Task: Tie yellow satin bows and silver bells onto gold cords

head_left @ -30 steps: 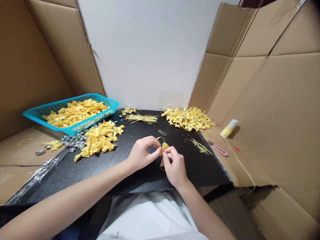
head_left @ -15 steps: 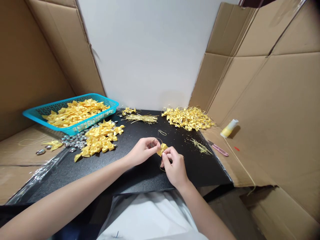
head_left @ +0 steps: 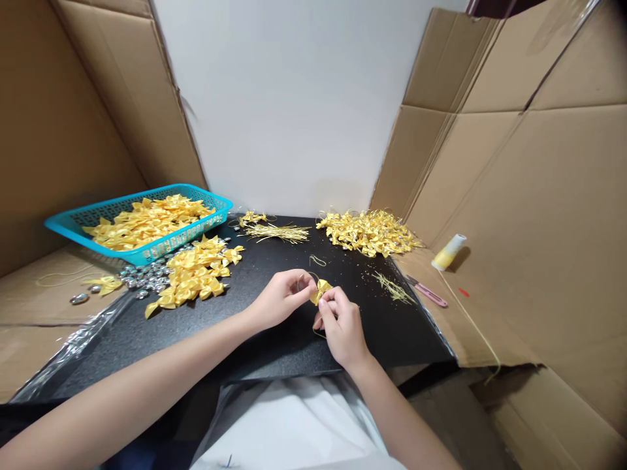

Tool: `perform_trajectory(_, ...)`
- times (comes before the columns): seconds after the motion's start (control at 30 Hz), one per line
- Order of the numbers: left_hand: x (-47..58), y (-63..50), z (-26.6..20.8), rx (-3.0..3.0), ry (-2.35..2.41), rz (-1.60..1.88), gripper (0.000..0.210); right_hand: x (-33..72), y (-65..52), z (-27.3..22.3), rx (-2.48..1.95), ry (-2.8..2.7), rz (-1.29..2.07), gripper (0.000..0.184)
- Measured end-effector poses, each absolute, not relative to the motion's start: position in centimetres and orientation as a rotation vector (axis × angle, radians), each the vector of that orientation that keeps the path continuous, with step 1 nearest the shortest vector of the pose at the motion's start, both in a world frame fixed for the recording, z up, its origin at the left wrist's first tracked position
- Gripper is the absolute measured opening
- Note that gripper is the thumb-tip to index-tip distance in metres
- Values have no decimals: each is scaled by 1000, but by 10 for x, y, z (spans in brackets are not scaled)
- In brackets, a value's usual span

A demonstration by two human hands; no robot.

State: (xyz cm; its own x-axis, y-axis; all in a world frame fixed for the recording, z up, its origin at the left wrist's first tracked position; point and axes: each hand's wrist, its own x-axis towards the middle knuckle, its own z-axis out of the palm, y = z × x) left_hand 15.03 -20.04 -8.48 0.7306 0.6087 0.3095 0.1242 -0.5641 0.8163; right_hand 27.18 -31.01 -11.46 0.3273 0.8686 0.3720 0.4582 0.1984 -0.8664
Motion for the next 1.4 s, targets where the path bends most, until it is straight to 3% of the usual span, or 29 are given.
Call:
perform_trajectory(0.4,151,-210,-88,2424,575,1036,17,272,-308,-114,-1443,-1277,455,12)
perform_trajectory(1.4,156,-219,-96,2088,715,1053,21,270,-306,-115,-1454,-1279,412,12)
